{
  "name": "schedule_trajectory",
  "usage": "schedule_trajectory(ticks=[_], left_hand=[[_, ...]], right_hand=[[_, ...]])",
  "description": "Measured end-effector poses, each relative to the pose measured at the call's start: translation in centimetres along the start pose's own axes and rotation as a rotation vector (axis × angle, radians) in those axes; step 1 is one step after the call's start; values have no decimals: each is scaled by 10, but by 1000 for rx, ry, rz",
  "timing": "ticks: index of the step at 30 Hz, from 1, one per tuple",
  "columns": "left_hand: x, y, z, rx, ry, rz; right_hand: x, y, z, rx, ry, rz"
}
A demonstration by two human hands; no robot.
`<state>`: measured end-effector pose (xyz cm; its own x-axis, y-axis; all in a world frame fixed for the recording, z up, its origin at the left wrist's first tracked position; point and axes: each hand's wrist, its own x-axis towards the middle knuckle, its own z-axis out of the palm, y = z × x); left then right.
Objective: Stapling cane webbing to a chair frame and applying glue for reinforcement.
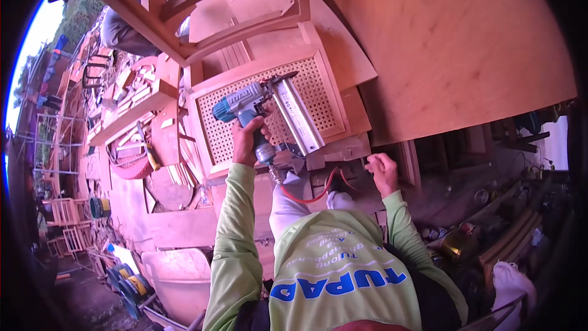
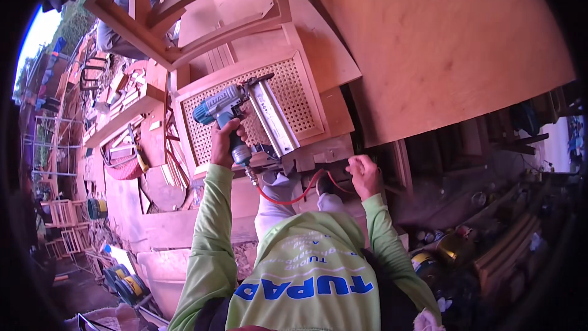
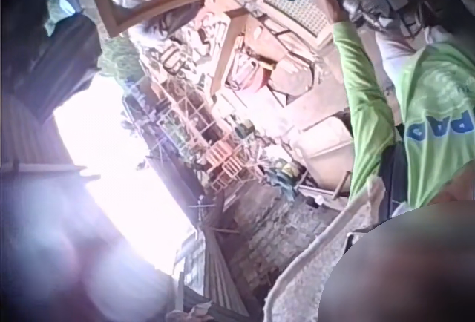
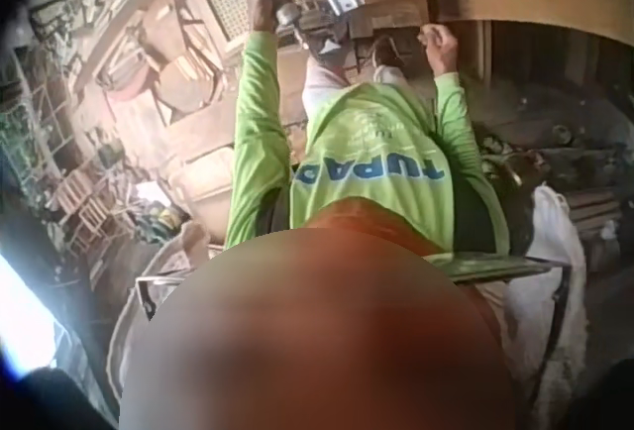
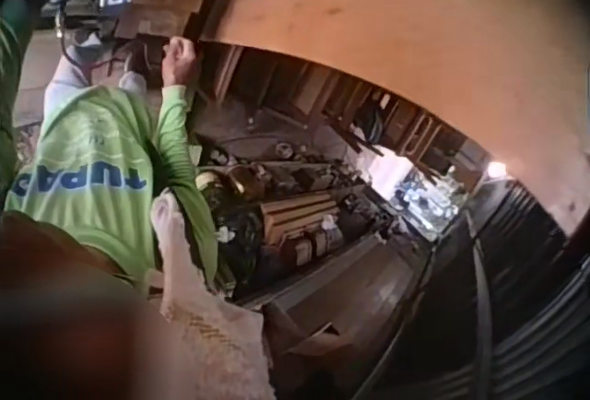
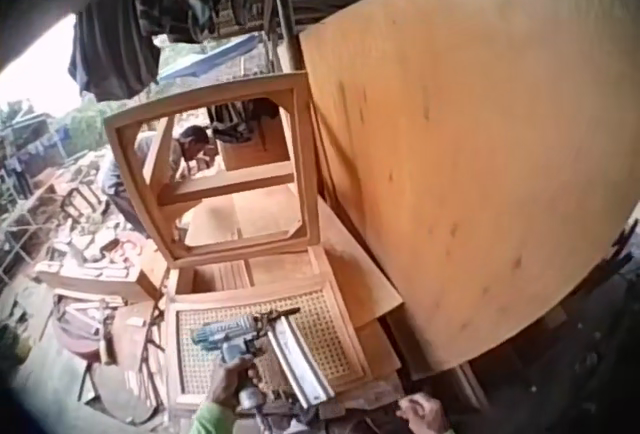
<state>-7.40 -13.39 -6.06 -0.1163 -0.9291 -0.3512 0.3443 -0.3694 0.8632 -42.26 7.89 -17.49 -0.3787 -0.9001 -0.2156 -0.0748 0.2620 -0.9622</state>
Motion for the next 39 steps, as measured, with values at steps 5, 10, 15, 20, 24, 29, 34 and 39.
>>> schedule_trajectory(ticks=[5,10,15,20,24,29,34,39], left_hand=[[17,-11,-7,-14,48,-17],[25,-16,-16,2,60,-41],[26,-17,-14,77,119,-12],[41,-20,-47,594,76,77],[40,-21,-66,1159,237,317],[17,7,-61,1437,143,326],[-5,50,-68,1324,-45,47],[-15,85,-56,882,34,72]], right_hand=[[-19,15,-4,32,41,-1],[-13,17,1,36,26,45],[11,5,16,-9,11,19],[39,-16,37,-21,2,-38],[66,-49,61,-257,116,-310],[128,-55,91,-226,155,-322],[181,-52,95,-223,-80,-46],[202,-55,78,199,-316,152]])
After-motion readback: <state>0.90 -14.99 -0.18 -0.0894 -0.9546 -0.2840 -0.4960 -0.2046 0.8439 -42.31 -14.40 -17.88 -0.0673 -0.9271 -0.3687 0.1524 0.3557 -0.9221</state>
